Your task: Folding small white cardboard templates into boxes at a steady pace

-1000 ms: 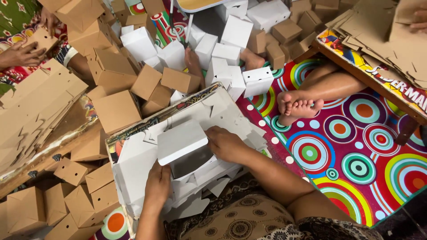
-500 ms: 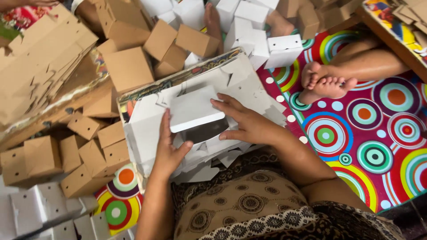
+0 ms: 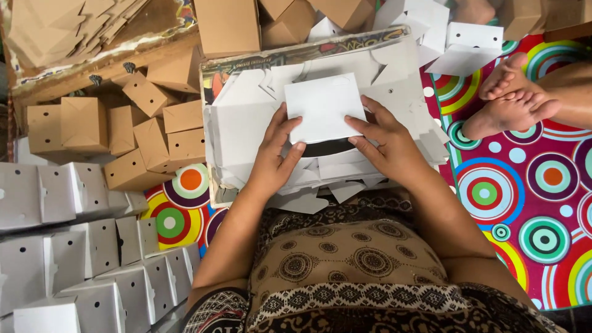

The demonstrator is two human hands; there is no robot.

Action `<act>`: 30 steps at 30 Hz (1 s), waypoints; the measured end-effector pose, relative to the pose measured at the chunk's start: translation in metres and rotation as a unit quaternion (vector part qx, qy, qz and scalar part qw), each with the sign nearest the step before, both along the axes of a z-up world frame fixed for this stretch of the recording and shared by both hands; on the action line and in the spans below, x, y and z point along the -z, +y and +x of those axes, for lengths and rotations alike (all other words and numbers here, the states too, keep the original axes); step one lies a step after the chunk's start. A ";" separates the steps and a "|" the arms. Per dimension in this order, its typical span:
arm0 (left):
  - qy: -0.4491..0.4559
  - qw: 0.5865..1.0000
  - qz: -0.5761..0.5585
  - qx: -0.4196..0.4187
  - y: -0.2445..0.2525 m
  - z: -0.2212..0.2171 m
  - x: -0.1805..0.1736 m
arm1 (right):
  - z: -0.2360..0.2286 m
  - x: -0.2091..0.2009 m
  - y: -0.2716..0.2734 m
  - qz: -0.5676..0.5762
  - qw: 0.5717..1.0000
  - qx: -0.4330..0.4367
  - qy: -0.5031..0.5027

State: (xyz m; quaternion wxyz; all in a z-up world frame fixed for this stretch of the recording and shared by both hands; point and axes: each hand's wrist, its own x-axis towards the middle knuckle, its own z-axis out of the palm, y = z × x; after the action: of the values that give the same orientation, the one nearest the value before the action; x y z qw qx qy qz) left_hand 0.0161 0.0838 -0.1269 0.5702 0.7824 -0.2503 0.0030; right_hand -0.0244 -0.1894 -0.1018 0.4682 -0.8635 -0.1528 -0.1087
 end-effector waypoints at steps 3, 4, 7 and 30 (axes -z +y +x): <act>-0.012 1.000 0.006 0.003 0.001 0.000 0.010 | -0.001 -0.006 -0.002 0.001 1.000 -0.016 0.007; -0.018 1.000 0.011 0.008 0.002 -0.001 0.015 | -0.002 -0.008 -0.003 -0.007 1.000 -0.025 0.013; -0.009 1.000 0.011 0.006 0.007 0.000 0.013 | -0.006 -0.028 0.002 -0.047 0.996 -0.030 0.074; 0.044 0.988 -0.130 -0.072 -0.010 -0.013 -0.048 | 0.147 -0.095 -0.044 0.358 0.875 0.095 0.312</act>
State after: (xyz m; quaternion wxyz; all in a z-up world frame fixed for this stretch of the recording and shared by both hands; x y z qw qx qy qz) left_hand 0.0029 0.0739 -0.0790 0.6760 0.7167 -0.1660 0.0420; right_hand 0.1223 -0.2339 -0.0064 0.7564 -0.6359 0.1334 0.0753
